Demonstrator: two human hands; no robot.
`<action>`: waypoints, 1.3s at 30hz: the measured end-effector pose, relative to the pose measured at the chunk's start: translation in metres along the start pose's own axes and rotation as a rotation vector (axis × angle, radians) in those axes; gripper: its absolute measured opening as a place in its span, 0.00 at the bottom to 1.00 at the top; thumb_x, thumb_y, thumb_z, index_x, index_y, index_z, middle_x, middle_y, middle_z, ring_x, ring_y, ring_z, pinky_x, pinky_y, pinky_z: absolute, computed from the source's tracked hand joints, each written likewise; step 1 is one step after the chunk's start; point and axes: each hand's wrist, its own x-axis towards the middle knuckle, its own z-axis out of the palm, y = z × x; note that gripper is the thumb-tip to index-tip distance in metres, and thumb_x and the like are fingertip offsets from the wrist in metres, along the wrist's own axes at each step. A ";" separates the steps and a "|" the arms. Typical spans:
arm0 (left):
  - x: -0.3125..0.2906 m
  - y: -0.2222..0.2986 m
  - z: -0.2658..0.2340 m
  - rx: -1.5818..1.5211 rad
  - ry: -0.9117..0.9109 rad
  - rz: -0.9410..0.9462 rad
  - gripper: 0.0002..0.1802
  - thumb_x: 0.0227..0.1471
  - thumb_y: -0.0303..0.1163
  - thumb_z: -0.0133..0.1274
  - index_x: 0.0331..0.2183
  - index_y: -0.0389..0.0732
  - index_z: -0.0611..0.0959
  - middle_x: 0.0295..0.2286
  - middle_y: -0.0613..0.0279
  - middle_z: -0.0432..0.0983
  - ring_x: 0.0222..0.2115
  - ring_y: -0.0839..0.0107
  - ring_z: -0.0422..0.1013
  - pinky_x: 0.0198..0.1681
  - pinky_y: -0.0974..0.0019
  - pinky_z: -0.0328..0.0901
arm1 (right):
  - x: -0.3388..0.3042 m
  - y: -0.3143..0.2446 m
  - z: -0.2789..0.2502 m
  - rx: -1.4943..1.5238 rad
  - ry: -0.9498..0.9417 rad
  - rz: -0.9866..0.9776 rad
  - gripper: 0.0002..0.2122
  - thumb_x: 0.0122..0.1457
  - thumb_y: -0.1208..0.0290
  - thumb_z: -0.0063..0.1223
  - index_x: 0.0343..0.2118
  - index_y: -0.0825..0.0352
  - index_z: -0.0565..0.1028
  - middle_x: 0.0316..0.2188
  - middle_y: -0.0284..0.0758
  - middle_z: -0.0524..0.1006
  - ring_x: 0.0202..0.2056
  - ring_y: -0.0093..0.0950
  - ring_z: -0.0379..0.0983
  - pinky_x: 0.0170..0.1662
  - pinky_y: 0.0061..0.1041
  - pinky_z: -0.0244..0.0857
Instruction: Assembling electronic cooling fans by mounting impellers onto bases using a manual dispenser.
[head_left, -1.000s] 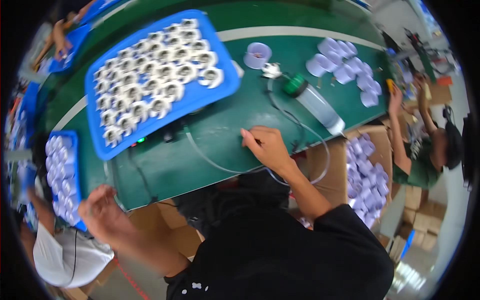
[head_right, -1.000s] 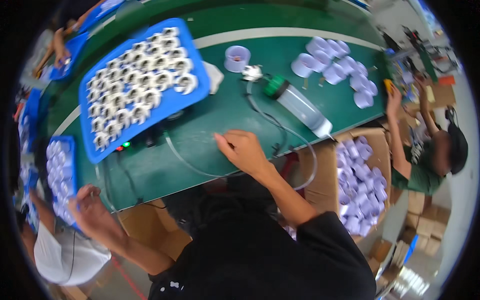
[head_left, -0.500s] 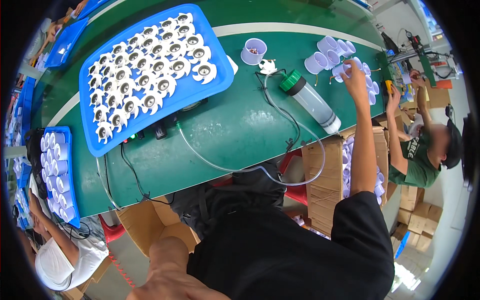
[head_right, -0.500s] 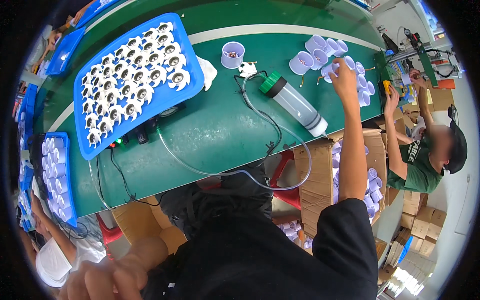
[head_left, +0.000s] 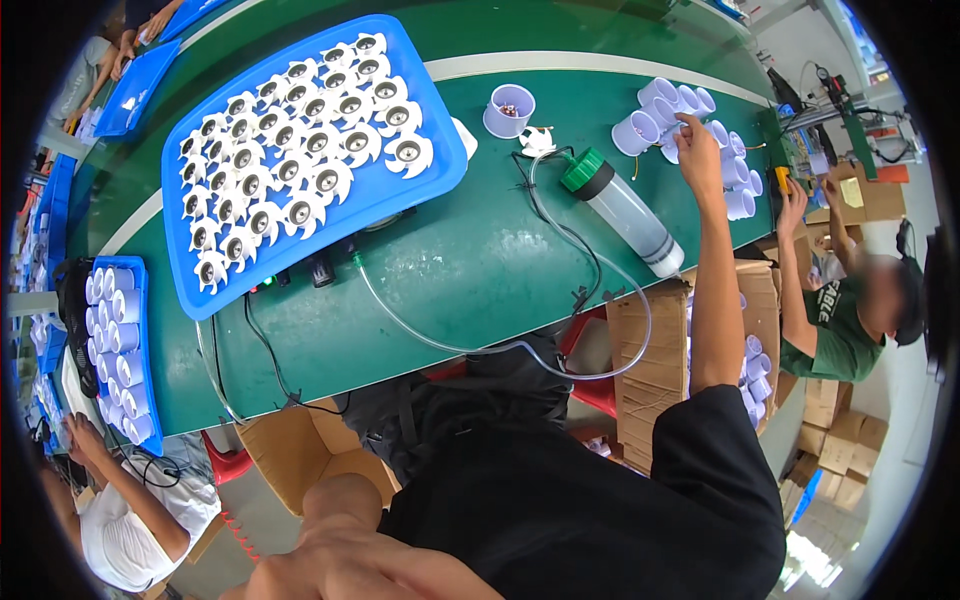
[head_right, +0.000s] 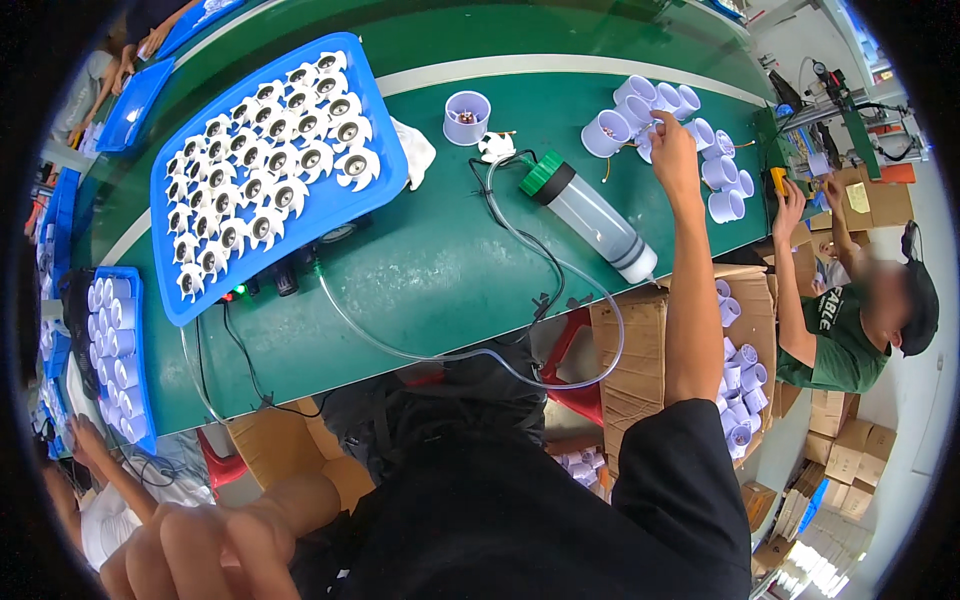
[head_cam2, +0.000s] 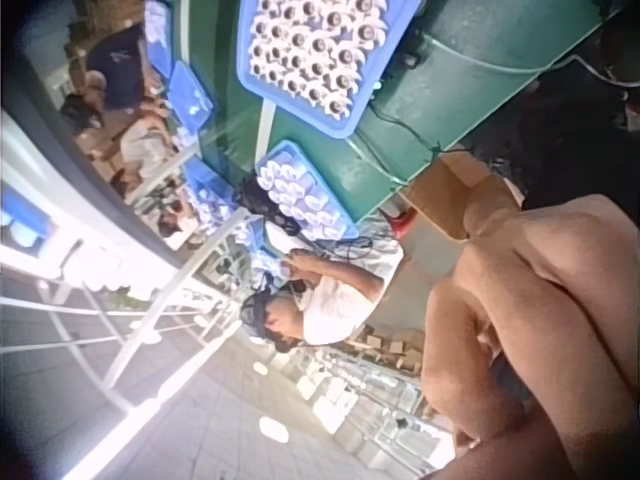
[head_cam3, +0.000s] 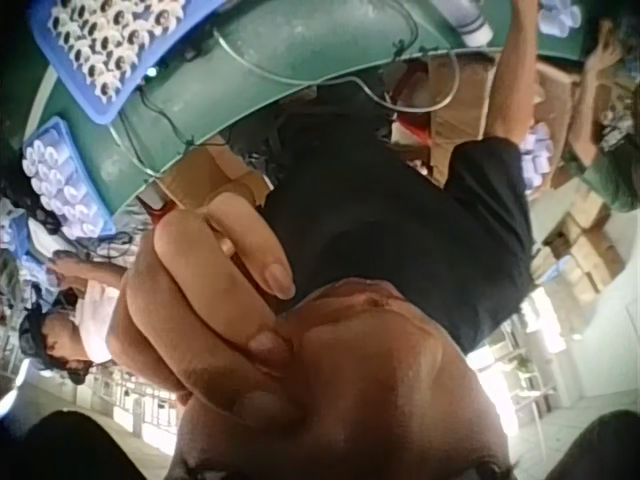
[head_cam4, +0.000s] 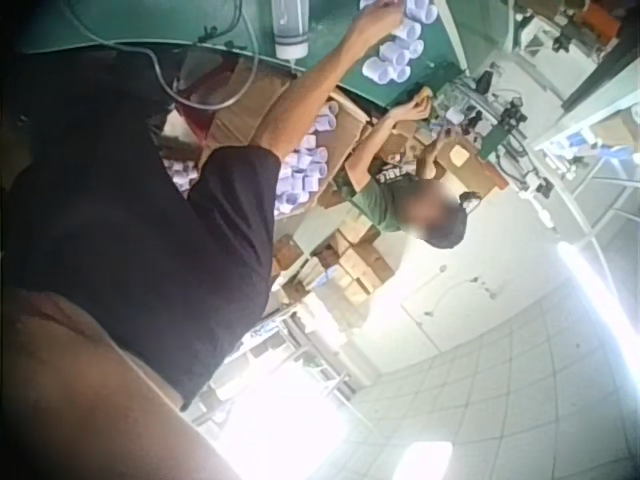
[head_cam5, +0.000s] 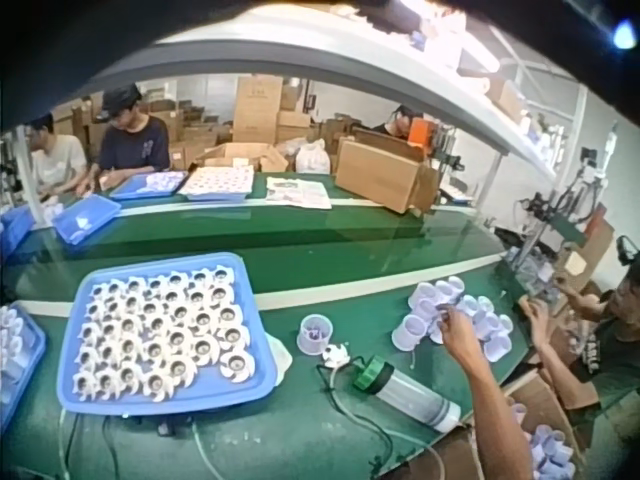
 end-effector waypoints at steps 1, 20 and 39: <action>-0.001 0.002 0.005 0.027 0.051 -0.004 0.03 0.60 0.31 0.50 0.33 0.47 0.79 0.40 0.70 0.77 0.42 0.69 0.70 0.43 0.62 0.66 | 0.002 -0.006 0.000 0.042 -0.006 -0.002 0.15 0.56 0.83 0.54 0.47 0.64 0.74 0.32 0.43 0.79 0.35 0.38 0.78 0.39 0.35 0.71; 0.004 -0.010 -0.037 0.038 -0.293 0.183 0.05 0.61 0.30 0.47 0.34 0.49 0.77 0.40 0.74 0.77 0.44 0.74 0.68 0.46 0.58 0.60 | 0.046 -0.028 -0.007 0.050 -0.136 0.005 0.23 0.59 0.55 0.57 0.51 0.65 0.74 0.40 0.44 0.78 0.37 0.38 0.77 0.43 0.34 0.70; 0.008 -0.019 -0.048 0.003 -0.425 0.278 0.02 0.61 0.34 0.51 0.37 0.53 0.77 0.41 0.74 0.75 0.43 0.71 0.68 0.48 0.60 0.59 | 0.082 -0.045 0.007 -0.102 -0.443 0.344 0.28 0.58 0.47 0.53 0.39 0.76 0.79 0.28 0.44 0.81 0.24 0.35 0.78 0.23 0.29 0.69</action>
